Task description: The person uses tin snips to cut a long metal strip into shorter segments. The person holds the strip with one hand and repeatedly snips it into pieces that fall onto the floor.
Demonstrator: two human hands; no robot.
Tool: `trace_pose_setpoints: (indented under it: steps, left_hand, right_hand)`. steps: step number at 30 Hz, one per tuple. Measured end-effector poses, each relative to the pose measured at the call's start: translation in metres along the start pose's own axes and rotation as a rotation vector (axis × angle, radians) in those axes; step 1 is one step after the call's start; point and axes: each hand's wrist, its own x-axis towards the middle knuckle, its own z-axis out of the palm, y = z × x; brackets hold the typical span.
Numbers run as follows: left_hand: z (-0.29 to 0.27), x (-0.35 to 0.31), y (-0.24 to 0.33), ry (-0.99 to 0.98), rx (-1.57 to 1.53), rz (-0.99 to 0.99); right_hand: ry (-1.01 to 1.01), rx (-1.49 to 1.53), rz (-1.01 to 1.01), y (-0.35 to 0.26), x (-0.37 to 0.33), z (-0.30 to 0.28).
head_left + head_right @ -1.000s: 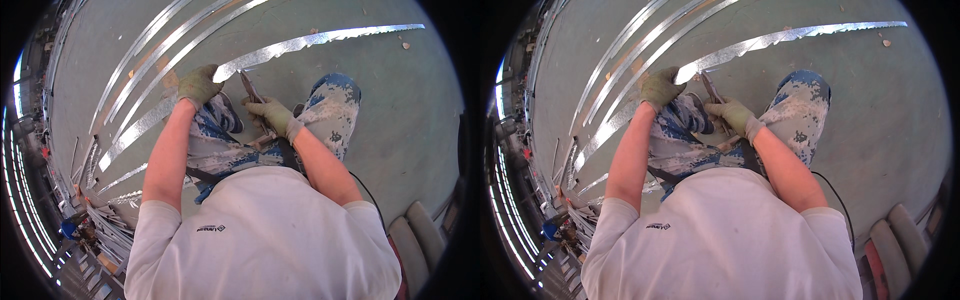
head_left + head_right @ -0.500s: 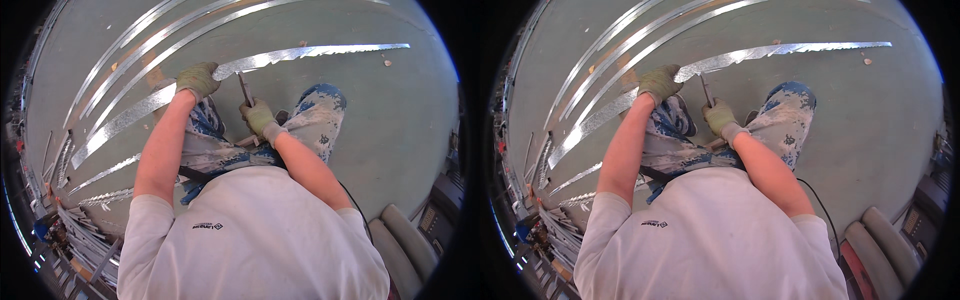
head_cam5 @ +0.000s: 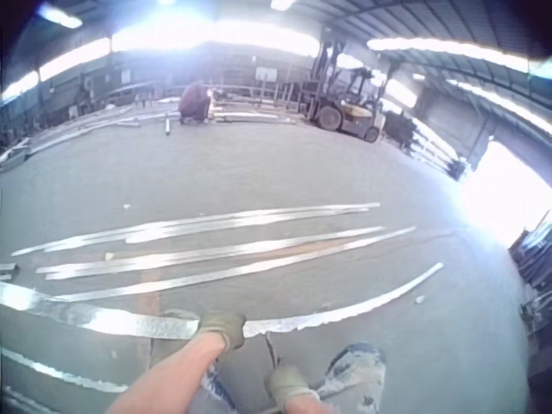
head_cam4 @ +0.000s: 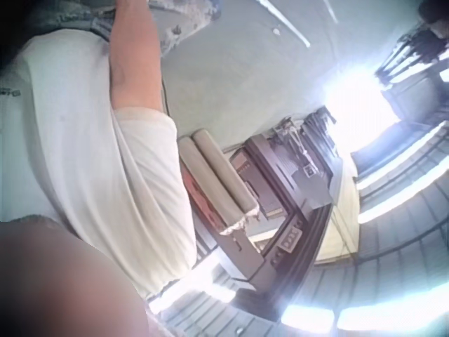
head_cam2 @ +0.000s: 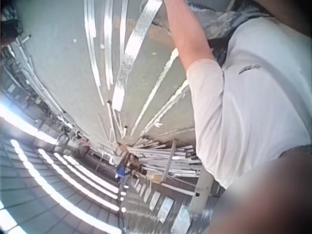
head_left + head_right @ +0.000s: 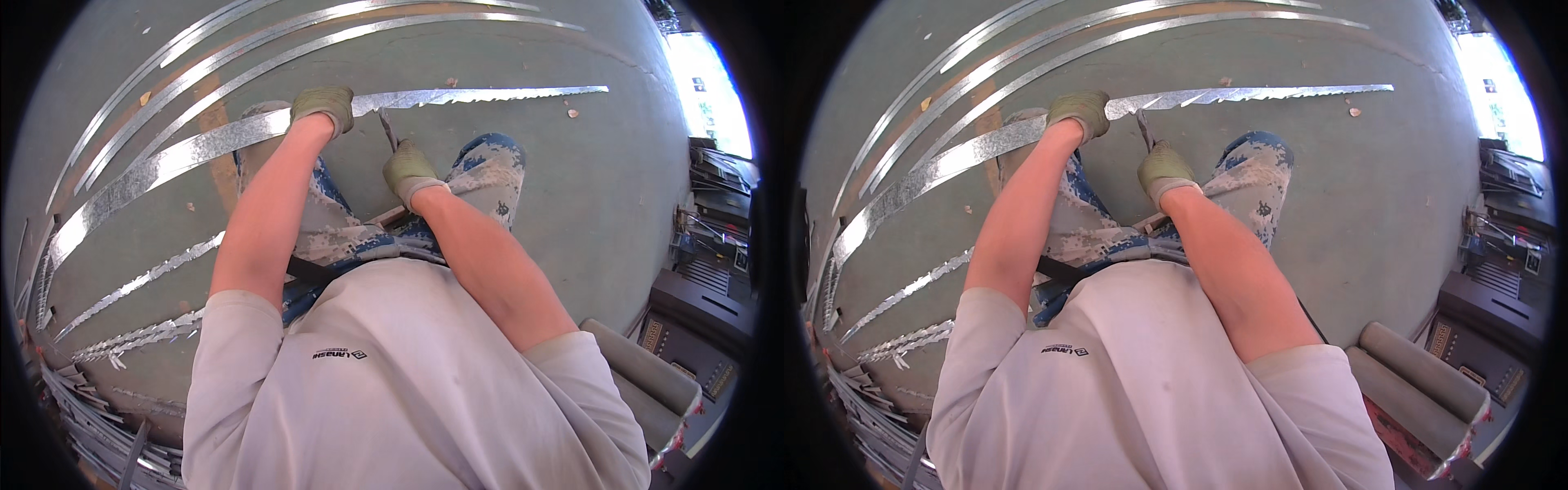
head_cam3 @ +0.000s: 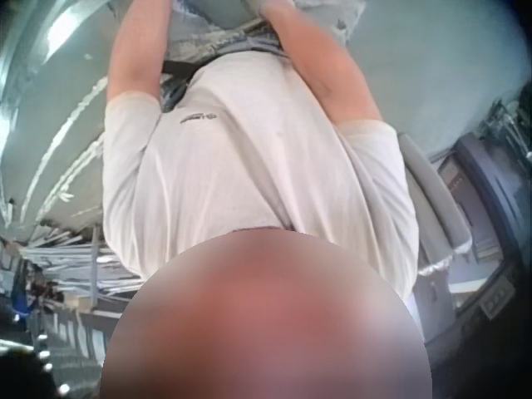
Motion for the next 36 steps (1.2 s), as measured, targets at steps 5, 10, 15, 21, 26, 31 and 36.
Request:
trace_pose_setpoints:
  steps: [5,10,15,21,26,31,36]
  left_hand:
    - [-0.004,-0.004,0.005,-0.017,0.022,0.004]
    - [-0.01,-0.006,0.004,-0.012,0.043,0.014]
    - [-0.01,-0.006,0.011,-0.002,0.079,0.031]
    - [-0.035,-0.052,0.005,0.153,0.227,0.087]
    - [-0.041,-0.083,-0.014,0.162,0.325,-0.028]
    - [-0.035,-0.081,-0.024,0.213,0.305,-0.028]
    - [-0.035,-0.067,-0.009,0.214,0.182,0.009]
  right_hand:
    - [0.06,-0.023,0.025,-0.001,-0.01,-0.004]
    - [0.035,-0.057,-0.023,-0.011,-0.009,-0.017]
    - [0.011,-0.003,0.001,0.0,0.003,-0.01]
    - [-0.073,0.156,0.006,0.007,0.002,-0.018]
    - [-0.074,0.215,-0.015,0.013,-0.001,-0.018]
    - [-0.07,0.195,-0.093,0.024,-0.002,-0.045]
    - [0.023,0.111,-0.127,0.046,0.009,-0.068]
